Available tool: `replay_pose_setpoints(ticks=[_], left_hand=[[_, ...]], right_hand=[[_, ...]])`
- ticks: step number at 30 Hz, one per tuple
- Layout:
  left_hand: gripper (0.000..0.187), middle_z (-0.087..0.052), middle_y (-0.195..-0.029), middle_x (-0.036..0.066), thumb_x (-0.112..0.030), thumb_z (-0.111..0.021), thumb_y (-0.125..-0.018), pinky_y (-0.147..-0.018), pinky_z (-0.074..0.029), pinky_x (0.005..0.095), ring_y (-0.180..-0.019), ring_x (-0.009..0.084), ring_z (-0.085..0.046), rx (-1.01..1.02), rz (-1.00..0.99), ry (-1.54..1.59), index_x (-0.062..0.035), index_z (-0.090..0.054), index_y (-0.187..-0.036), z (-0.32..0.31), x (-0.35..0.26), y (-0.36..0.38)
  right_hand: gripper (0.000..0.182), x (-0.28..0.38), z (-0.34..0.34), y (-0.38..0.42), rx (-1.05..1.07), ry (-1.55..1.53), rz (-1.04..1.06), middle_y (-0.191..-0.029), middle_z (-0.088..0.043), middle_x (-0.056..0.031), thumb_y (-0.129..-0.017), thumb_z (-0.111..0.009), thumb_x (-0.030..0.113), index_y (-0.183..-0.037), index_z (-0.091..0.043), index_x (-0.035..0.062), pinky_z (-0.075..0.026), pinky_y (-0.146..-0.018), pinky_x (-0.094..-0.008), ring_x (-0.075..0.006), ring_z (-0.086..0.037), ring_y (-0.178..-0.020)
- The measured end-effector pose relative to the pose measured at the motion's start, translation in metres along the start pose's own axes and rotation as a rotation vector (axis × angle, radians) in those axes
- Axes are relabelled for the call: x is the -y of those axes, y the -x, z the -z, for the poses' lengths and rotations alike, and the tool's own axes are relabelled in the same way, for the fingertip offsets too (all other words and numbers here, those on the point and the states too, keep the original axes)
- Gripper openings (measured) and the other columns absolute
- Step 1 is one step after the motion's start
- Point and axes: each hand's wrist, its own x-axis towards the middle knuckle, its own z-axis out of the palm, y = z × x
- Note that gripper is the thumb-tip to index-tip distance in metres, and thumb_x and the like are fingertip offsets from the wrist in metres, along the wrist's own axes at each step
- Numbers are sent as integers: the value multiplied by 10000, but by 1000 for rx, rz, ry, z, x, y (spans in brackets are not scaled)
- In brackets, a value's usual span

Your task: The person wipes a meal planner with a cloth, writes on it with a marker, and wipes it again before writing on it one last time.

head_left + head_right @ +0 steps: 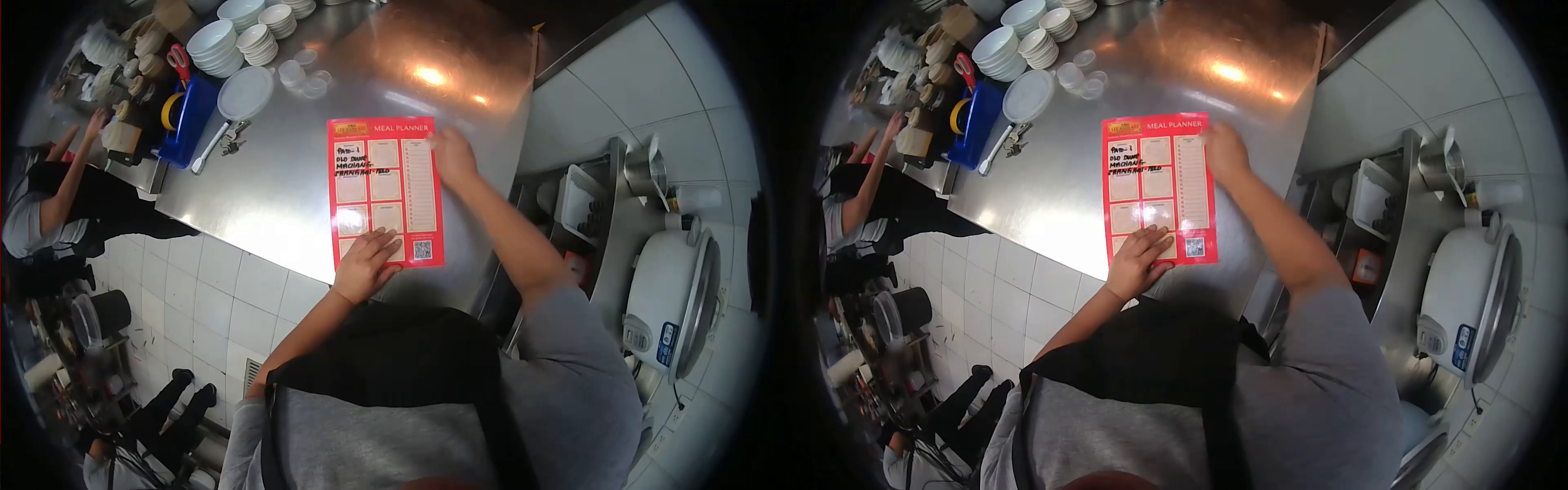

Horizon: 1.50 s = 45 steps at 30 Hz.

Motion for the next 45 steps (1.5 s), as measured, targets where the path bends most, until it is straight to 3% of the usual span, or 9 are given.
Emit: replay_pose_setpoints(ticks=[3,5,8,9,13,19,25,28,45], left_hand=[[496,-587,-1257,72,-246,-768,-739,-997,-444,396,-1171,292,-532,-2,3,18,-92,-628,-1189,-1,0,-1],[504,-590,-1254,72,-238,-773,-732,-997,-446,395,-1174,292,-531,-14,-9,46,-94,-628,-1193,-1,2,-1],[514,-592,-1251,73,-234,-779,-724,-997,-449,393,-1181,291,-529,-18,-29,43,-95,-628,-1196,-2,5,0],[518,-592,-1251,73,-234,-781,-722,-997,-450,393,-1184,290,-528,-18,-36,34,-94,-629,-1197,-2,5,1],[510,-594,-1241,77,-225,-780,-722,-1001,-448,394,-1186,291,-527,-14,-24,53,-87,-629,-1189,0,4,0],[492,-599,-1220,80,-199,-774,-718,-1007,-446,393,-1178,289,-530,-9,-12,86,-75,-631,-1172,0,2,-1],[497,-598,-1224,83,-204,-779,-713,-1010,-444,391,-1176,287,-534,-14,-16,71,-71,-633,-1169,1,6,-2],[503,-598,-1235,77,-224,-789,-709,-1002,-451,390,-1170,289,-540,-18,-20,54,-86,-640,-1170,-3,5,1],[491,-598,-1231,76,-225,-779,-724,-1015,-440,395,-1186,284,-532,-27,-8,87,-86,-637,-1174,0,4,0]], right_hand=[[159,31,13,141,139,-288,-36,-938,-590,-186,-921,-523,143,-956,-603,10,-475,-783,-430,-362,-579,-899],[148,47,26,176,214,-166,426,-917,-583,-176,-920,-508,117,-966,-598,9,-479,-801,-428,-354,-577,-889],[138,21,7,122,211,-83,309,-920,-599,-187,-904,-511,102,-942,-605,9,-482,-806,-436,-356,-591,-904],[139,19,-2,80,181,-56,43,-931,-614,-197,-894,-504,92,-917,-618,16,-488,-791,-435,-364,-603,-910],[159,35,-14,-44,-36,-32,237,-909,-620,-182,-856,-527,78,-828,-675,28,-501,-803,-417,-358,-607,-893],[153,38,-28,8,60,-44,419,-914,-615,-155,-835,-532,55,-844,-685,51,-485,-830,-417,-334,-594,-932],[175,65,-37,-15,117,-100,77,-919,-607,-158,-796,-530,7,-869,-686,39,-490,-815,-423,-335,-597,-931],[187,49,-31,2,194,-39,413,-939,-600,-162,-785,-523,8,-876,-683,40,-491,-811,-421,-328,-592,-951],[152,67,-36,-2,210,-11,494,-966,-598,-150,-798,-539,47,-866,-674,39,-471,-854,-429,-337,-573,-964]])
